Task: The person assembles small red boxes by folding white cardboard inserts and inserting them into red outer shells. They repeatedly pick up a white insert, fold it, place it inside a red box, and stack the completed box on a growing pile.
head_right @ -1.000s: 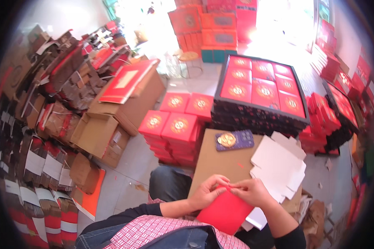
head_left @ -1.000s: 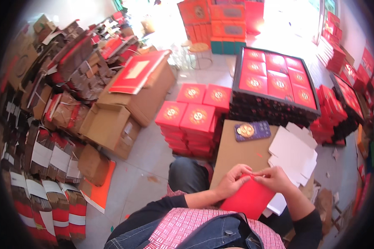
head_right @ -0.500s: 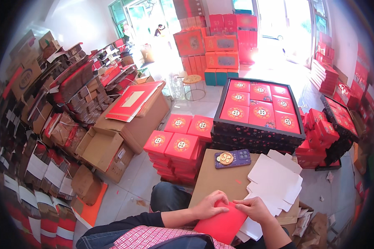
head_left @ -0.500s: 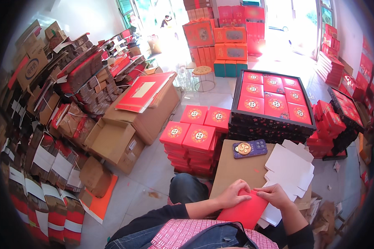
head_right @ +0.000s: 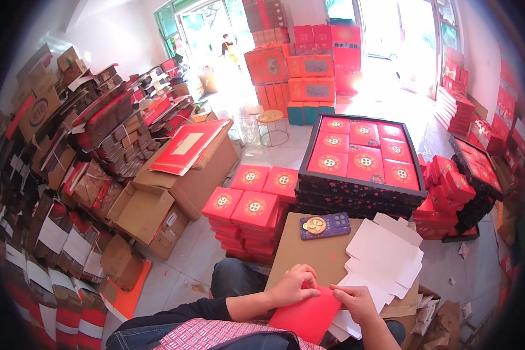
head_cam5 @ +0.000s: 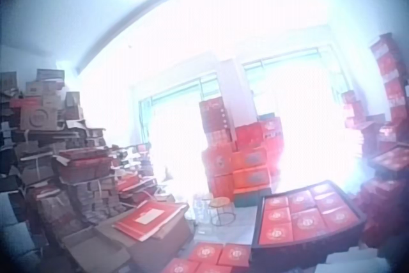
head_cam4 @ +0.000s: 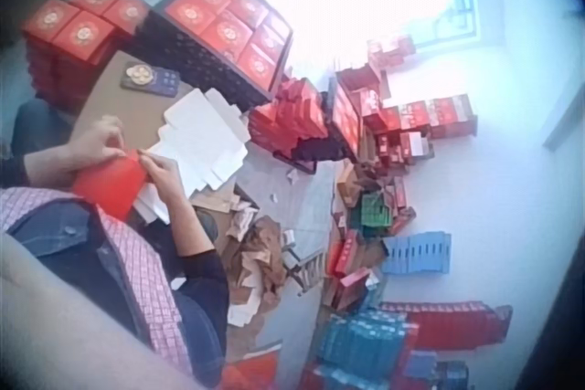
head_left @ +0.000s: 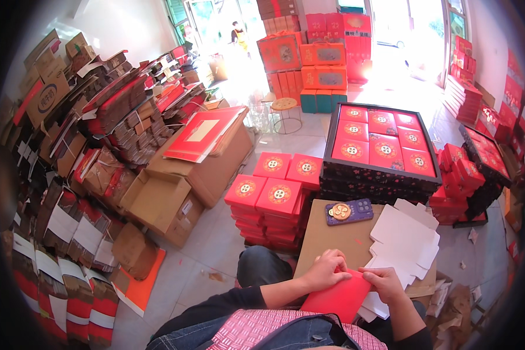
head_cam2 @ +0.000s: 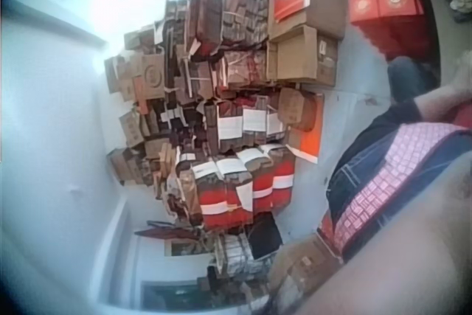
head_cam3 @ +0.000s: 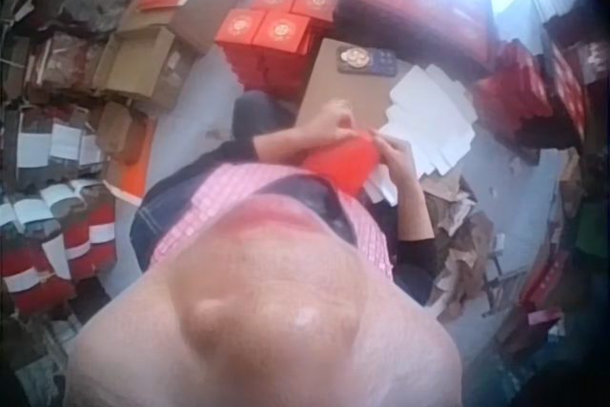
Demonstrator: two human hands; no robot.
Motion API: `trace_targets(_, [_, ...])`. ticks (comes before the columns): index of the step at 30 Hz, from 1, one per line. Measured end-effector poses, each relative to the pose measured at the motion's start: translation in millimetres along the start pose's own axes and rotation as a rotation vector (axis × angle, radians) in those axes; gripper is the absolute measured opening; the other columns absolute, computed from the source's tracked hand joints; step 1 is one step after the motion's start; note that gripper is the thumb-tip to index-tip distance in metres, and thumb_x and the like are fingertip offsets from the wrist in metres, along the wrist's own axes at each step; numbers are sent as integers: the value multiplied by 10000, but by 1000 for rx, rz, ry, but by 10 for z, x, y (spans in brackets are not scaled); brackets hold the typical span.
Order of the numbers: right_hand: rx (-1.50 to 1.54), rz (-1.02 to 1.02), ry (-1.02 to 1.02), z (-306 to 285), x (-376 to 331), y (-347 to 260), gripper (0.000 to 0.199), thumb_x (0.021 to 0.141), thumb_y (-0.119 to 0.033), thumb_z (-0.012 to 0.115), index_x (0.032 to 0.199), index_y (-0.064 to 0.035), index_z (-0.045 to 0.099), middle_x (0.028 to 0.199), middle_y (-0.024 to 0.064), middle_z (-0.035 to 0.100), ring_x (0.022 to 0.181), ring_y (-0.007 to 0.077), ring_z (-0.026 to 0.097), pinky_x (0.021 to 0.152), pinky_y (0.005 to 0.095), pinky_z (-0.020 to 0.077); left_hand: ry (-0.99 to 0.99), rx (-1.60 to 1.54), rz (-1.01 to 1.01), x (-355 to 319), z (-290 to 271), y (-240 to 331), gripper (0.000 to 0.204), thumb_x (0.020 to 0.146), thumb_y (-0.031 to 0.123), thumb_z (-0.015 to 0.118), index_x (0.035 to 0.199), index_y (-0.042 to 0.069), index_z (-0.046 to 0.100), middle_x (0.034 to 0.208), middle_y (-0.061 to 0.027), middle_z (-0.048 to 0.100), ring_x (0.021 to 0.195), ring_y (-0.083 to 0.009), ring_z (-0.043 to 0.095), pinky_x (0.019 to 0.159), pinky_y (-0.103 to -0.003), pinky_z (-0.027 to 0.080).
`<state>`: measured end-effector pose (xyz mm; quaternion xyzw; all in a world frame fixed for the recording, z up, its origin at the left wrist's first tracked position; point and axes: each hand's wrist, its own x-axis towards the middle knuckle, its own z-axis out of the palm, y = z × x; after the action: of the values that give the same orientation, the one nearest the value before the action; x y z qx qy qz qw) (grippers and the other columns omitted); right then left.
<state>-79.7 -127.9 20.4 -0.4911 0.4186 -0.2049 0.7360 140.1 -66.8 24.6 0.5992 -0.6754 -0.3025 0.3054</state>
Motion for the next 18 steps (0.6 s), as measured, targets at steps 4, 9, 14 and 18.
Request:
trace_targets(4, [3, -7, -13, 46, 36, -8, 311, 907, -130, 613, 1153, 60, 623, 924, 101, 677, 767, 137, 651, 670, 250, 548, -26, 80, 127, 38, 48, 126, 209, 776, 236, 713, 819, 65, 601, 1095, -99, 538, 1128, -283, 466, 967, -415, 349])
trace_targets(9, [4, -6, -22, 48, 67, 27, 280, 913, -126, 604, 1118, 60, 643, 920, 98, 678, 765, 142, 653, 664, 253, 549, -35, -4, 167, 98, 206, 156, 165, 773, 144, 696, 808, 61, 558, 1079, -93, 532, 1105, -280, 476, 938, -408, 364])
trace_targets(14, [-22, 22, -37, 5, 66, 1, 263, 916, -128, 599, 1093, 59, 656, 911, 99, 679, 759, 146, 655, 662, 265, 554, -16, -102, 191, 112, 239, 161, 143, 774, 83, 673, 772, 60, 532, 1059, -83, 530, 1066, -270, 486, 916, -405, 370])
trace_targets(18, [7, 48, -47, -1, 63, -4, 259, 912, -120, 599, 1090, 59, 657, 912, 107, 679, 761, 152, 655, 667, 271, 557, 11, -116, 193, 87, 221, 200, 144, 771, 71, 670, 760, 51, 528, 1030, -88, 538, 1032, -269, 506, 893, -396, 390])
